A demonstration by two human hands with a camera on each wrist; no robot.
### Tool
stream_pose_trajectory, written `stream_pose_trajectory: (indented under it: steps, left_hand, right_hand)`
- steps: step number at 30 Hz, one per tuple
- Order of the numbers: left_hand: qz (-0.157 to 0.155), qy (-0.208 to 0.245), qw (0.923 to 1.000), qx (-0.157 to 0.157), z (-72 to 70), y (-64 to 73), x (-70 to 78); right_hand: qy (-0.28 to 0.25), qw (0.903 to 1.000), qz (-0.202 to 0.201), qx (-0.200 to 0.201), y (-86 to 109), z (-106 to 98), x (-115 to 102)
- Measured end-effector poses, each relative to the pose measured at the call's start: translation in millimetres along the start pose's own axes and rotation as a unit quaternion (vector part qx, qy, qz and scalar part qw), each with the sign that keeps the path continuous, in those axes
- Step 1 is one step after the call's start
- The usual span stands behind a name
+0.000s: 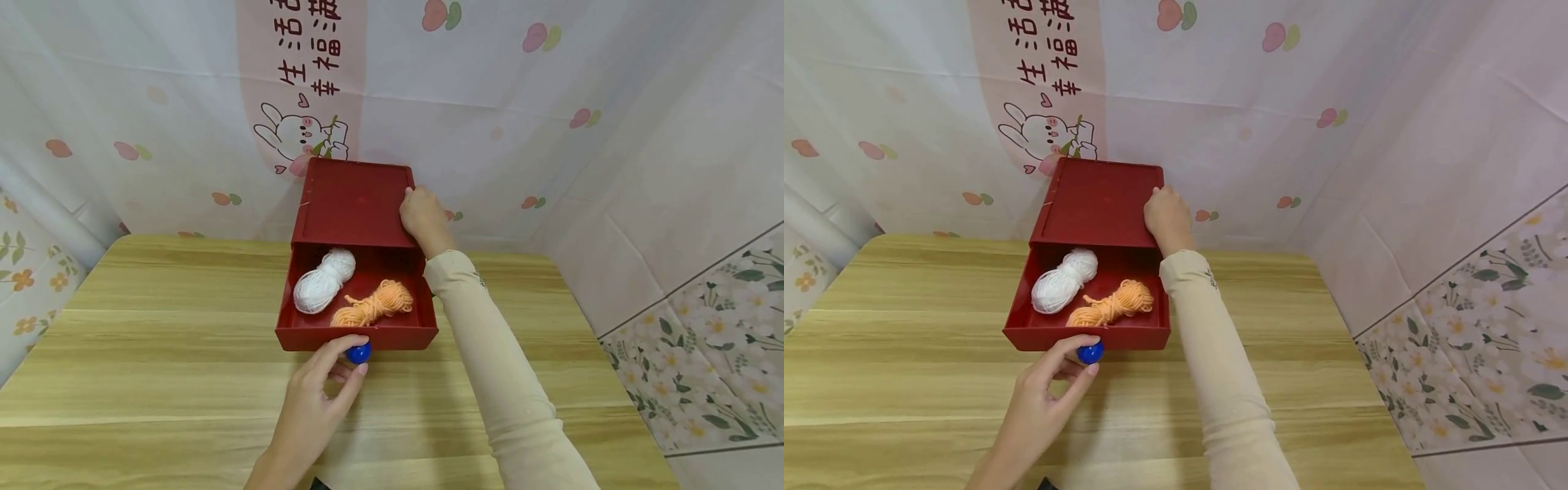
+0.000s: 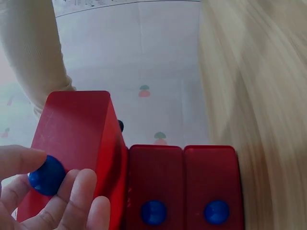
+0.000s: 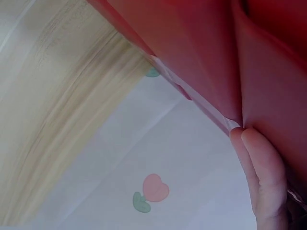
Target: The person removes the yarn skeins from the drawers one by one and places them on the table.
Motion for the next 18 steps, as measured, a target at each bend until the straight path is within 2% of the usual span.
stream_pose_trajectory:
  steps: [2, 9, 15, 17, 18]
  left_hand:
    - [0.000, 0.001, 1.0000, -0.004, -0.2, -0.7, 0.2]
    - [-0.033, -0.005, 0.9991, -0.027, -2.0, -2.2, -2.5]
    - [-0.048, -0.083, 0.9943, -0.047, -16.1, -5.9, 5.5]
    - [-0.035, -0.093, 0.9940, -0.045, -25.8, -9.2, 13.8]
    - [-0.016, -0.090, 0.9952, -0.037, -32.0, -11.5, 20.6]
  right_hand:
    - [0.000, 1.0000, 0.002, -0.001, -0.9, 0, 1]
    - [0.001, 1.0000, 0.003, -0.006, -0.4, 1, 2]
    - [-0.001, 1.0000, 0.008, -0.004, -2.1, 2, 3]
    - [0.000, 0.9999, 0.012, -0.006, -2.3, 2, 4]
    - [0.001, 0.9999, 0.012, -0.007, -2.5, 2, 4]
Point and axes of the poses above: each hand's wrist, its own y-axis away from the middle knuckle, its own z-axis out of the palm, x = y × z, the point moved 10 cm from there along -y, towards the middle knuckle, and after that the axes turned 8 degrees about -z, right-handed, at the moved point
